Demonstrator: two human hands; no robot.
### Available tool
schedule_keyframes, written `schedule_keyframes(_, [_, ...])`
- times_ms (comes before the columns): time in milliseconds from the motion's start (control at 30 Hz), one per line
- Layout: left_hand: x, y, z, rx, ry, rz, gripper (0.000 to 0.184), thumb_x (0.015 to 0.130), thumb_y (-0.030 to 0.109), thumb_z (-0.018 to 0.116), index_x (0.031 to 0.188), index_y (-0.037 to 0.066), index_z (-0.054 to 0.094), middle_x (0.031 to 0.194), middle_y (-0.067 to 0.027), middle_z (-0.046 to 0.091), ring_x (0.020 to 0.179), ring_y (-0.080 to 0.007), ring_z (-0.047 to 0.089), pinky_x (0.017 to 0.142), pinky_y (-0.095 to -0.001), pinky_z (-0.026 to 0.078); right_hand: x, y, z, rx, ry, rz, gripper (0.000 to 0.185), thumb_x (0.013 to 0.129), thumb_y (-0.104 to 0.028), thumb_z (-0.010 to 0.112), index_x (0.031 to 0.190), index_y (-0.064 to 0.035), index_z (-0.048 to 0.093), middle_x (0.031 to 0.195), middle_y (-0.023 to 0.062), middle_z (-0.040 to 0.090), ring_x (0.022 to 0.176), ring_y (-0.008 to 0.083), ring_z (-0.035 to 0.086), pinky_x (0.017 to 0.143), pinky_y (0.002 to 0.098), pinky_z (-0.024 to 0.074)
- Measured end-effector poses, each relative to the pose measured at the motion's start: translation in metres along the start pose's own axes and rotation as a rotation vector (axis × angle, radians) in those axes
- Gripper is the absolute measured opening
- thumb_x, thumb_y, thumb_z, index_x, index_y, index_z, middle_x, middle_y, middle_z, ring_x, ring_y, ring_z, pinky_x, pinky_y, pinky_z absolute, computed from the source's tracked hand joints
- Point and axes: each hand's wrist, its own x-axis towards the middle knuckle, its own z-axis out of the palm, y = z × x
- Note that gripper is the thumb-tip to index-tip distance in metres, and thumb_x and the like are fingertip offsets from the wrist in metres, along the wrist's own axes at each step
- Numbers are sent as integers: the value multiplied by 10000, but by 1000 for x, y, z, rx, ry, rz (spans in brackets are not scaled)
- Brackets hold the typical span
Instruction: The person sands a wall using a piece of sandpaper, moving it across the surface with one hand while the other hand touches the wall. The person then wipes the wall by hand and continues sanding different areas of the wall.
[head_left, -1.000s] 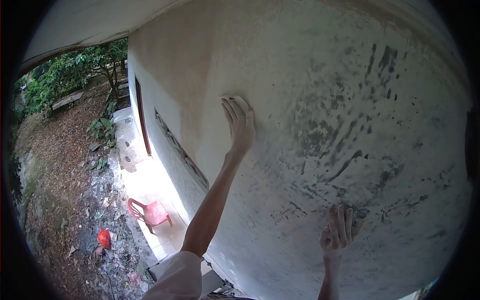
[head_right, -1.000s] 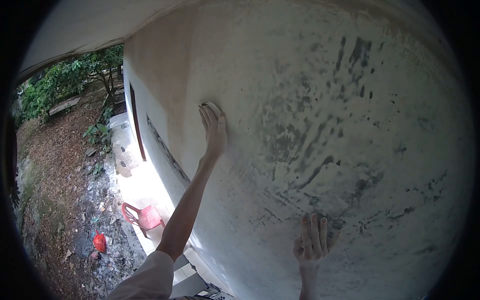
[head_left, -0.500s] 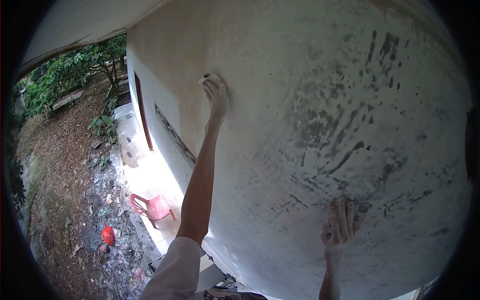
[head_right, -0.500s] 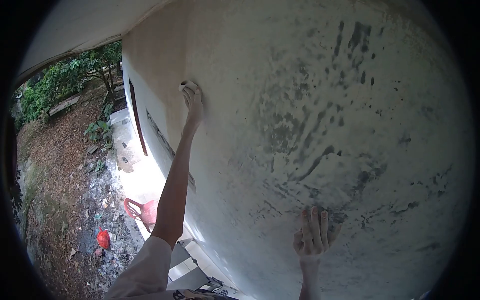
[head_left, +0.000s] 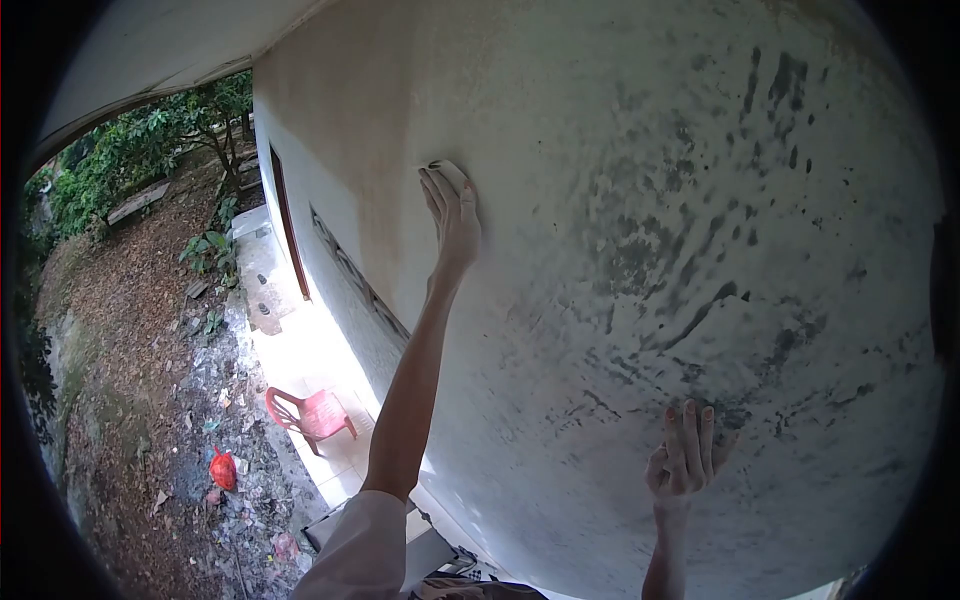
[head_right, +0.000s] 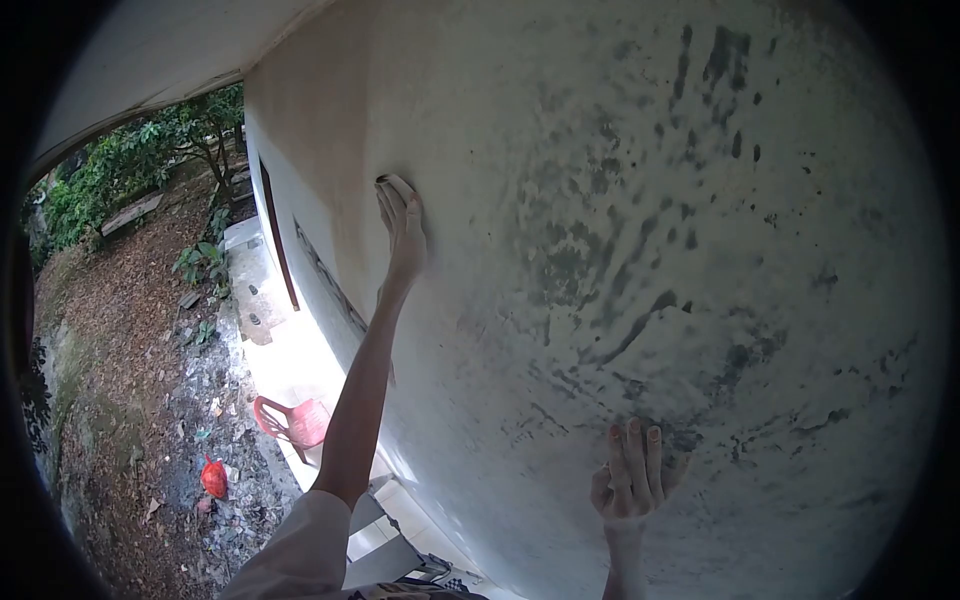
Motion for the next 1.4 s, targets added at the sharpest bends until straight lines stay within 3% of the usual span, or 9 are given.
schedule_keyframes(133, [29,-24,-15,-106,65,-172,754,1010,443,270,1470,-52,-65,1551,-229,-124,1441,-351,-125,1171,-435,-7,0,0,0,12,14,4,372,917,-163,401,1175,-160,669,1265,64,621,1294,269,479,1142,567,150])
schedule_keyframes(233, [-11,-4,2,-84,6,-107,749,1011,422,272,1464,-64,-75,1549,-235,-127,1439,-358,-127,1167,-443,-15,2,0,1,27,33,15,388,888,-141,414,1181,-171,665,1257,46,627,1291,250,483,1150,554,146])
schedule_keyframes(300, [-64,38,15,32,-101,-12,750,1009,397,283,1452,-93,-72,1539,-262,-131,1435,-375,-128,1166,-454,-8,1,-2,2,27,47,25,437,824,-95,434,1186,-184,662,1248,16,635,1288,221,488,1165,532,130])
schedule_keyframes(400, [-128,79,29,154,-198,342,742,1000,348,326,1436,-137,-26,1508,-329,-128,1418,-439,-120,1162,-491,18,2,-5,0,32,30,17,441,819,-93,432,1184,-179,664,1246,25,637,1288,223,489,1166,531,122])
schedule_keyframes(500, [-119,63,25,185,-248,438,746,998,357,328,1437,-136,-20,1502,-342,-122,1412,-457,-116,1159,-504,18,1,-2,0,39,19,5,431,830,-102,432,1187,-172,662,1247,35,636,1287,227,490,1166,533,111])
schedule_keyframes(833, [33,-8,-14,-85,60,-78,736,1015,398,274,1458,-80,-67,1544,-248,-129,1438,-362,-124,1174,-434,-5,-2,-1,-1,36,7,8,412,852,-107,404,1161,-141,674,1258,55,627,1298,250,478,1155,544,138])
schedule_keyframes(1000, [-64,57,20,176,-114,226,731,1016,396,267,1435,-145,8,1518,-307,-126,1424,-418,-121,1170,-471,16,0,-1,3,40,49,-13,399,862,-114,408,1157,-139,675,1249,67,632,1293,260,483,1148,552,154])
schedule_keyframes(1133, [-58,53,8,286,-206,381,741,1015,419,257,1444,-127,-2,1519,-307,-120,1423,-422,-115,1169,-475,21,0,-1,3,28,53,-12,391,866,-123,432,1184,-151,658,1246,45,636,1293,247,484,1159,538,117])
schedule_keyframes(1400, [53,0,-18,9,-1,3,781,1005,479,231,1458,-61,-104,1537,-258,-136,1434,-376,-123,1173,-453,12,-1,-2,4,27,52,11,396,882,-101,399,1175,-142,662,1245,64,634,1288,266,487,1147,553,156])
